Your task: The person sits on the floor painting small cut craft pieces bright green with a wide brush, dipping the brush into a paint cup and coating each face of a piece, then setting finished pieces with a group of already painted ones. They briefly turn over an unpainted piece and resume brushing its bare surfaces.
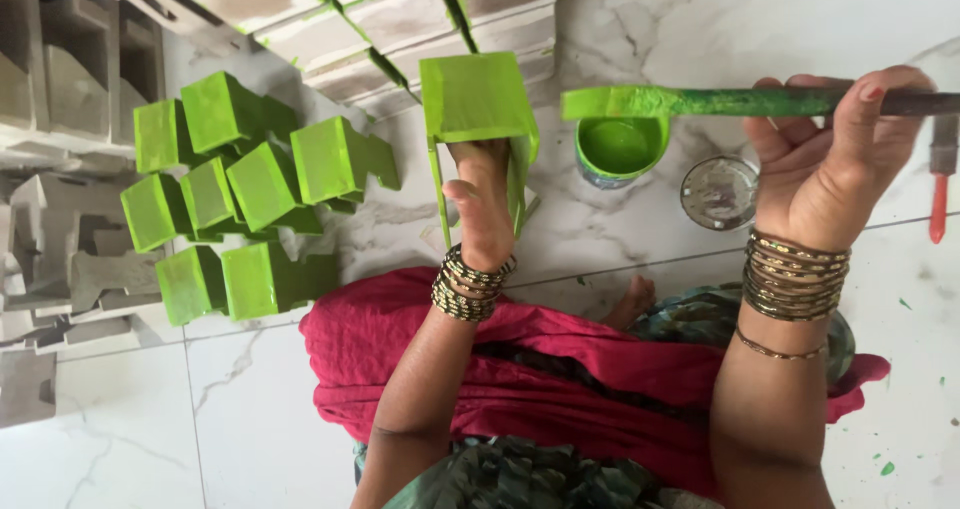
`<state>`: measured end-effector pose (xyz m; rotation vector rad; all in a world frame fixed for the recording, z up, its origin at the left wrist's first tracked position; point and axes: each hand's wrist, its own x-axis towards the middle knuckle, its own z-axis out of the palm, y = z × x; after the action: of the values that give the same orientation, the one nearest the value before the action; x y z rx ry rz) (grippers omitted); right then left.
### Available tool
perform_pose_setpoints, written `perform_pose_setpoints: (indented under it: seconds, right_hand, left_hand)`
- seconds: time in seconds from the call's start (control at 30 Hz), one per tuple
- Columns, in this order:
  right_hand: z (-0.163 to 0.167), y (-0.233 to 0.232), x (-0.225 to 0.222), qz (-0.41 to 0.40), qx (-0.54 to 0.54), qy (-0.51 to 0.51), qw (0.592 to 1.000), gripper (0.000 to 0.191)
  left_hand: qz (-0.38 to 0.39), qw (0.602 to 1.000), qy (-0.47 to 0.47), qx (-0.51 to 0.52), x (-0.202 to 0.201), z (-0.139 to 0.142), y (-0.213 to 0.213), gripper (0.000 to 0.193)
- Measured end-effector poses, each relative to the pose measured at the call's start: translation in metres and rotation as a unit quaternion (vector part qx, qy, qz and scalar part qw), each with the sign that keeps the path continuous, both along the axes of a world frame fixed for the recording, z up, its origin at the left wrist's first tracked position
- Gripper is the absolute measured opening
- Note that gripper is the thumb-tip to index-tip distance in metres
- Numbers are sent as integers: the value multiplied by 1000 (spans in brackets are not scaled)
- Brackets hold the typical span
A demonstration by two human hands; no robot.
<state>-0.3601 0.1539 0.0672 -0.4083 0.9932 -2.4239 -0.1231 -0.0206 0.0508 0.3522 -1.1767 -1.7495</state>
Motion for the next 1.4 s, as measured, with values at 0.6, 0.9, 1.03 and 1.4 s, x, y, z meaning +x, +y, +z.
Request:
perform_pose_setpoints:
  seconds: [0.6,0.9,1.03,1.4]
  right_hand:
    - [-11,-18,-14,-124,-4,-34,992,35]
    - [-26,-12,-25,-79,-32,-50,995,37]
    - [-30,-4,-40,-113,-5,-15,993,43]
    - [7,15,-6,-108,-5,64,992,46]
  left_hand:
    - [4,975,-48,-216,-87,10,-35,110]
    - [-35,992,-7,-122,-91,3,-27,121]
    - [-50,993,-13,-107,-73,-3,-23,130]
    - [6,893,-232,-387,-7,-38,-21,104]
